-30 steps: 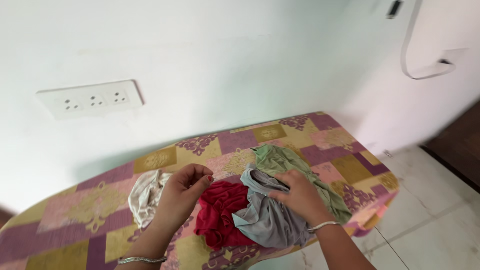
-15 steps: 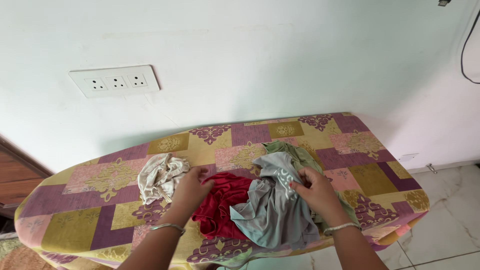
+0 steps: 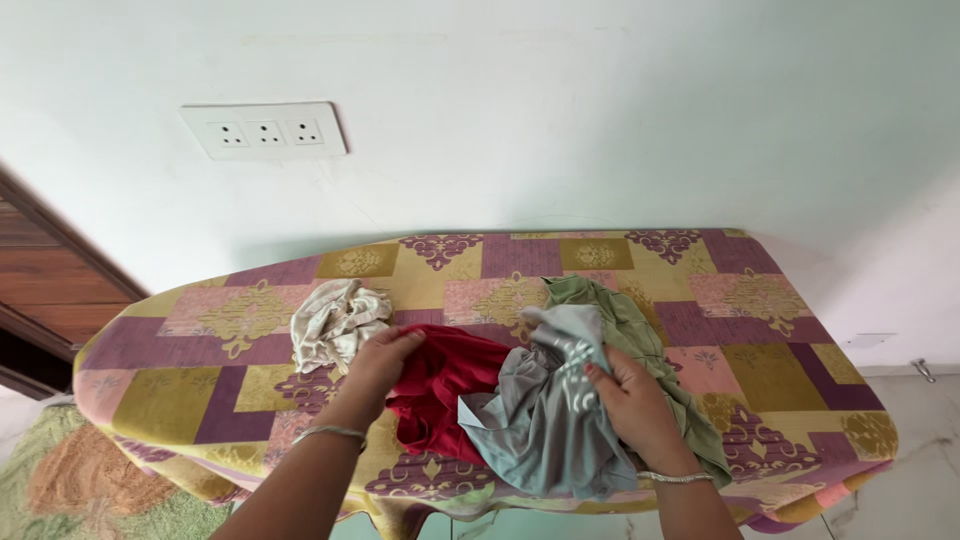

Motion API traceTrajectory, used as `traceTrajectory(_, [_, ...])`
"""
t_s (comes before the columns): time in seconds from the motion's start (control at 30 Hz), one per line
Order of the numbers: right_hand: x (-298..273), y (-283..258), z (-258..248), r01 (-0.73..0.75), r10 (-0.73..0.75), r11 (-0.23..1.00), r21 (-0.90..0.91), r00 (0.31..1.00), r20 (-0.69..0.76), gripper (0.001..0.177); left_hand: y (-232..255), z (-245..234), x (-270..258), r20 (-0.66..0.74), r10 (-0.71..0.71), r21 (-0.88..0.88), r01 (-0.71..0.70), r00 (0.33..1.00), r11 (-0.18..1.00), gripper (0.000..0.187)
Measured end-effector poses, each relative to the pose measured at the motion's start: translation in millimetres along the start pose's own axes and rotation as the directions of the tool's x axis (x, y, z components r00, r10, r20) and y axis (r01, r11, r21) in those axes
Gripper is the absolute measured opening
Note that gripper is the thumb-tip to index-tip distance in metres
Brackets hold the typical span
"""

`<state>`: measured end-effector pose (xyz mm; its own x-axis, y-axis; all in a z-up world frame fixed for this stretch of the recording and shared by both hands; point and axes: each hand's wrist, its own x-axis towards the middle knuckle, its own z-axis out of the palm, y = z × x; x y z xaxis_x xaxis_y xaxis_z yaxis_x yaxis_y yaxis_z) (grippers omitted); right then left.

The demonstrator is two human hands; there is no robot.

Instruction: The person gathers various pieces of clothing and toys from a bed and an ironing board, placing the clothes into a pink plastic basket. They fold several fabric items by hand before putting them away.

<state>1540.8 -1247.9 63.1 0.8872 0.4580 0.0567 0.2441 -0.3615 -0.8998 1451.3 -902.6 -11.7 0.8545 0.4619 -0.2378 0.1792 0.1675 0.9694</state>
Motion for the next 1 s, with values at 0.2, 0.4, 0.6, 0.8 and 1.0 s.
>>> traceTrajectory(0.2, [-22.9, -59.3, 7.7, 0.181, -0.169, 0.979, 0.094, 0.978, -0.121, 0.03, 72.5, -24.6, -102.3, 0.03, 0.147, -0.366, -0.126, 0.989, 0.922, 0.023])
traceTrajectory(0.4, [-48.3, -130.7, 38.7, 0.486, -0.479, 0.846, 0.217, 0.873, -0.089, 0.023, 109.6, -74.6, -198.5, -0.048, 0.259, -0.515, -0.246, 0.965, 0.821, 0.022])
traceTrajectory(0.6, [-100.8, -194.5, 139.8, 0.469, -0.555, 0.791, 0.392, 0.82, 0.138, 0.022, 89.9, -156.0, -322.4, -0.29, 0.286, -0.433, -0.392, 0.913, 0.812, 0.025])
traceTrajectory(0.8, [-167.4, -228.2, 254.4, 0.438, -0.645, 0.75, 0.495, 0.649, 0.403, 0.018, 49.2, -218.7, -481.9, -0.545, 0.176, -0.426, -0.452, 0.82, 0.784, 0.026])
traceTrajectory(1.0, [-257.0, -260.7, 350.6, 0.395, -0.674, 0.736, 0.55, 0.507, 0.538, 0.016, 1.6, -259.1, -626.6, -0.783, 0.193, -0.218, -0.552, 0.591, 0.805, 0.026])
